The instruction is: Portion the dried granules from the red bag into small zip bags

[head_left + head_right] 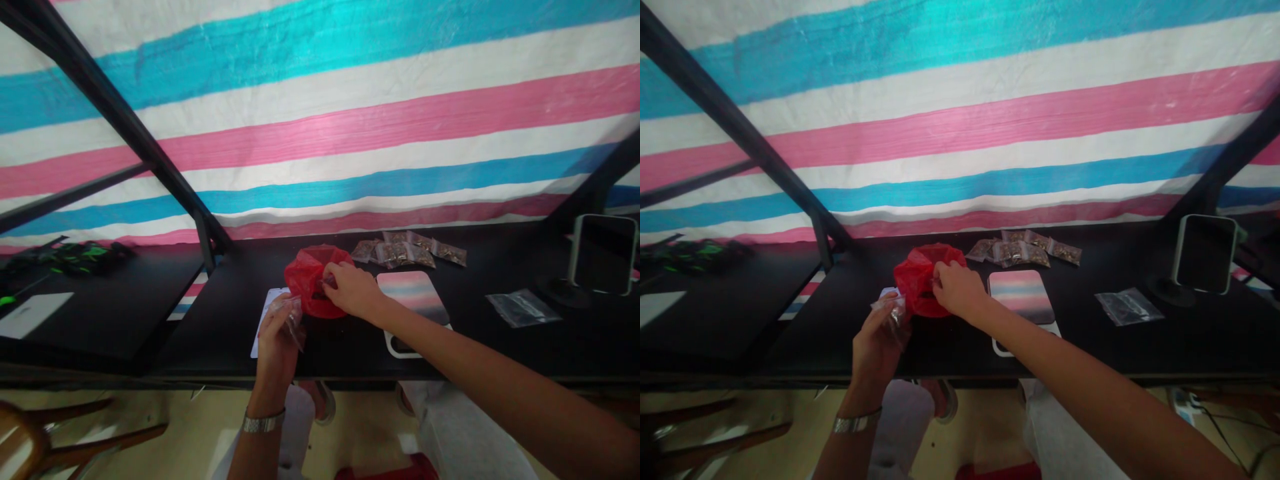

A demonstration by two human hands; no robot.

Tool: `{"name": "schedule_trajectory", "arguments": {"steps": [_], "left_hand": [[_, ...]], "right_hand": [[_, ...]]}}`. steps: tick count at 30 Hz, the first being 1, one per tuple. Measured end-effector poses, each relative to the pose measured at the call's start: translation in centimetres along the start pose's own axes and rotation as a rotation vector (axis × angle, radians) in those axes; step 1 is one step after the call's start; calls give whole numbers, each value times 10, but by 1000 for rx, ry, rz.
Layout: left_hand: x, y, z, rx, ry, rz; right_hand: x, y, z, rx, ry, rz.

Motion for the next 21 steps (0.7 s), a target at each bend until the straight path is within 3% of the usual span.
{"name": "schedule_trajectory", "arguments": {"steps": [7, 14, 21], "left_hand": [[3, 0, -6, 40, -18, 7], [-2, -3, -7, 52, 99, 12], [-7, 1, -1, 63, 247, -16]], "right_hand": [[-5, 3, 7, 41, 119, -81], [-2, 13, 5, 74, 190, -94], [-4, 21, 11, 58, 114, -95]]}}
Point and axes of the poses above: each hand's wrist, its own y-axis away from the middle knuckle, its own x-axis out of the back of the hand, z = x × y, the point moved 2 cm from there along -y, towards the middle knuckle, and after that the axes turned 12 degrees about x, right-handed, at the moved point
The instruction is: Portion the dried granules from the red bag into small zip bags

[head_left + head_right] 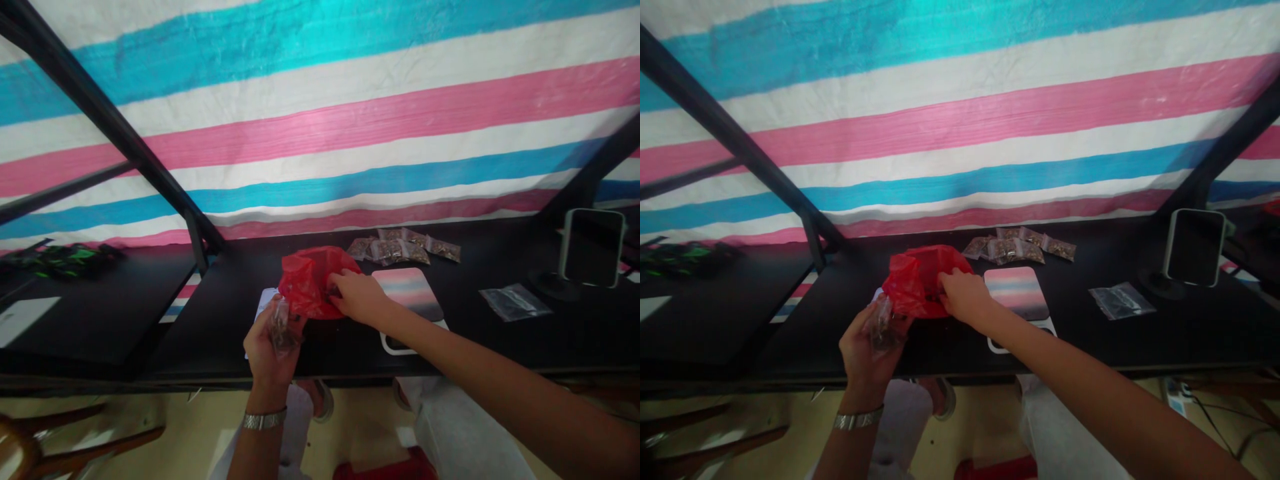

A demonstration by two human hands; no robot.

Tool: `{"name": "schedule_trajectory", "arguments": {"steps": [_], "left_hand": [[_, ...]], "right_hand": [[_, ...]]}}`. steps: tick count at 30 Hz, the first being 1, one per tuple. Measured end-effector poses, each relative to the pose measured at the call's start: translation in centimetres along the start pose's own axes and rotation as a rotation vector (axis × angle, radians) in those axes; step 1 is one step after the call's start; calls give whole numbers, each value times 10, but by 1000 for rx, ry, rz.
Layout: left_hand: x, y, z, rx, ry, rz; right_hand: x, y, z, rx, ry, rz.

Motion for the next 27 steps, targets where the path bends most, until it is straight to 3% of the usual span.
{"name": "schedule_trajectory", "arguments": {"steps": [6, 10, 18, 27], "left_hand": [[2, 4, 1, 55, 18, 79], [0, 4, 5, 1, 78, 137], [-5, 8, 9, -51, -283, -87], [-1, 1, 4, -86, -314, -142]], "right_hand": [[-7, 2, 7, -12, -163, 28], [-8, 0, 7, -26, -283, 56], [-11, 1, 8, -101, -415, 87], [-17, -3, 10, -80, -638, 116]]}}
Point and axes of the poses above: each hand's wrist, its own y-axis away from the middle knuckle, its own x-axis out of the back of the hand, z = x × y, the point moved 2 cm from there along -y, towards the middle knuckle, and after that the axes turned 12 degrees about x, right-handed, at the moved point
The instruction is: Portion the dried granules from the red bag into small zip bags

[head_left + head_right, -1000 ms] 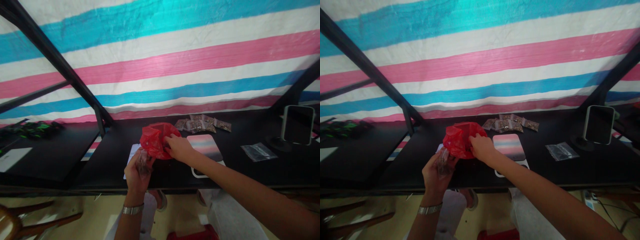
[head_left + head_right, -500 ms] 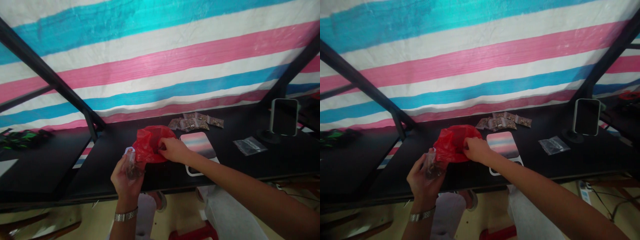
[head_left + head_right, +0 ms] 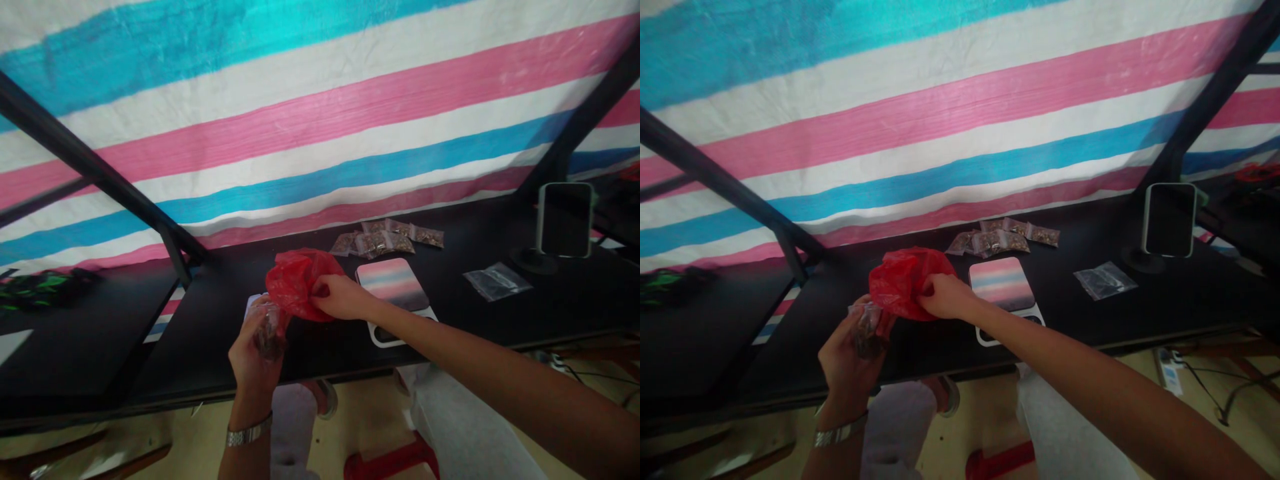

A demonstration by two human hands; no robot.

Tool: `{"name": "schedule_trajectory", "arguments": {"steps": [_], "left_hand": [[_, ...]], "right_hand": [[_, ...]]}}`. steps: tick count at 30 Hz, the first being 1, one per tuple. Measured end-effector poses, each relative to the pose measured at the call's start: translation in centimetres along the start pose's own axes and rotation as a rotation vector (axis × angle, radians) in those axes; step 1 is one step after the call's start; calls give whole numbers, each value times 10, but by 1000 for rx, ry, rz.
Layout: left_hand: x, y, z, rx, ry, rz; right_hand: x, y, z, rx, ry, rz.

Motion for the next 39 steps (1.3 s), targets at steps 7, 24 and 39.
{"name": "schedule_trajectory", "arguments": {"steps": [7, 24, 39], "left_hand": [[-3, 1, -1, 35, 52, 88], [0, 1, 2, 159, 230, 144], [-9, 34, -1, -547, -297, 199]], "right_hand": [[-1, 0, 3, -6, -12, 12], [-6, 7, 2, 57, 21, 9], [17, 16, 3, 73, -238, 194]]}}
Point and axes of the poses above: each hand's wrist, its own y-axis away from the middle knuckle, its own x-axis out of the back of the hand, z = x × y, the point moved 2 cm from there along -y, towards the middle knuckle, and after that the axes turned 12 degrees about x, right-handed, at the moved point
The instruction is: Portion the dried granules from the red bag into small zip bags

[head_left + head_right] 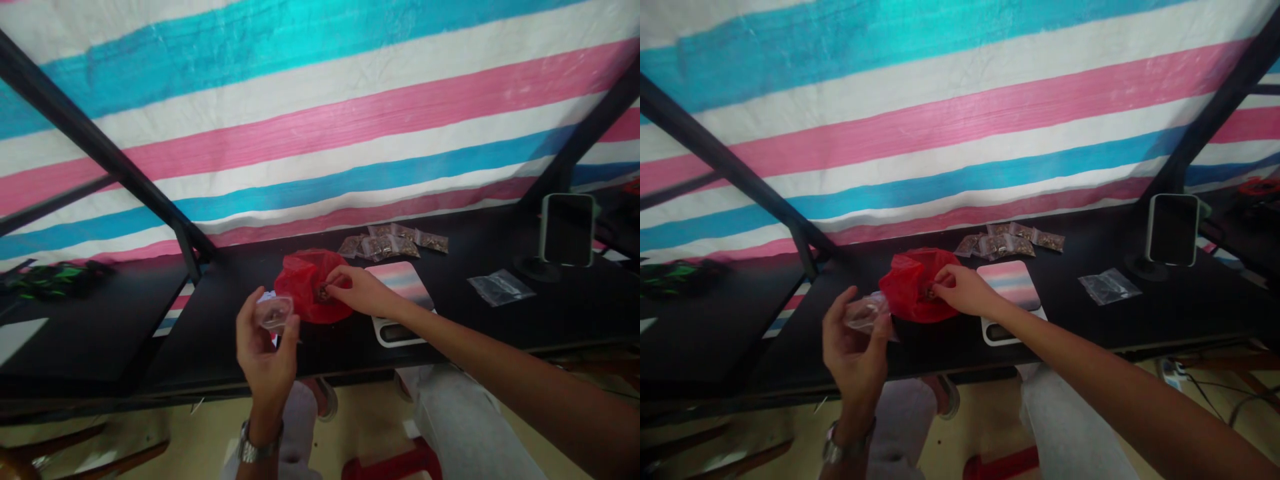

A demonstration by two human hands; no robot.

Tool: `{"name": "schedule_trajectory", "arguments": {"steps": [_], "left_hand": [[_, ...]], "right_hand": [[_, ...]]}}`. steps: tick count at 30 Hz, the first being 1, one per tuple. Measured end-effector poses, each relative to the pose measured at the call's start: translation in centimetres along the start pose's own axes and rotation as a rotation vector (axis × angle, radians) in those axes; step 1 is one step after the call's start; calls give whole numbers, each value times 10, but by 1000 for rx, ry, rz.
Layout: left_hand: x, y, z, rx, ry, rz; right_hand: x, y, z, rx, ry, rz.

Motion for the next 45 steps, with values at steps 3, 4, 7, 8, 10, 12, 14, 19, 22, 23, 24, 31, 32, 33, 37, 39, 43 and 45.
{"name": "schedule_trajectory", "arguments": {"steps": [3, 4, 7, 8, 10, 12, 14, 19, 22, 23, 24, 31, 32, 33, 37, 39, 43, 45], "left_hand": [[-13, 6, -11, 83, -67, -126], [-16, 6, -15, 100, -95, -152], [-21, 4, -25, 76, -190, -188], [-21, 3, -28, 53, -222, -197], [-22, 2, -31, 11, -278, -217], [-24, 2, -32, -16, -302, -236], [-26, 3, -32, -27, -293, -246], [-32, 4, -29, -21, -243, -246], [-33, 3, -28, -6, -221, -261], [-33, 3, -27, 2, -213, -267], [-33, 2, -27, 10, -206, -271], [-27, 2, -29, 42, -192, -289], [-26, 2, -29, 52, -182, -295], [-26, 3, -30, 62, -165, -300], [-20, 3, -31, 89, -66, -330], [-14, 1, -31, 114, -28, -362], [7, -3, -27, 164, -72, -447], [16, -2, -23, 178, -166, -542]], "right_hand": [[13, 2, -7, 52, -78, 106], [19, 3, -11, 72, -73, 141], [36, 8, -26, 138, -7, 198], [40, 10, -33, 167, 22, 199], [42, 15, -47, 219, 76, 182], [37, 22, -59, 272, 130, 163], [29, 28, -68, 334, 196, 142], [14, 37, -73, 428, 363, 79], [14, 38, -75, 427, 419, 40], [14, 38, -76, 426, 426, 34], [15, 38, -77, 426, 429, 31], [18, 37, -83, 434, 424, 42], [18, 37, -84, 439, 414, 58], [18, 37, -85, 444, 403, 82], [23, 36, -86, 473, 356, 230], [27, 33, -82, 456, 361, 278], [23, 23, -59, 283, 487, 79], [16, 19, -44, 194, 548, -65]]}}
Point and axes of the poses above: each hand's wrist, its own y-axis away from the middle knuckle, its own x-axis out of the back of the hand, z = x × y, the point moved 2 cm from there along -y, towards the middle knuckle, and after that the axes turned 12 degrees about x, right-handed, at the moved point
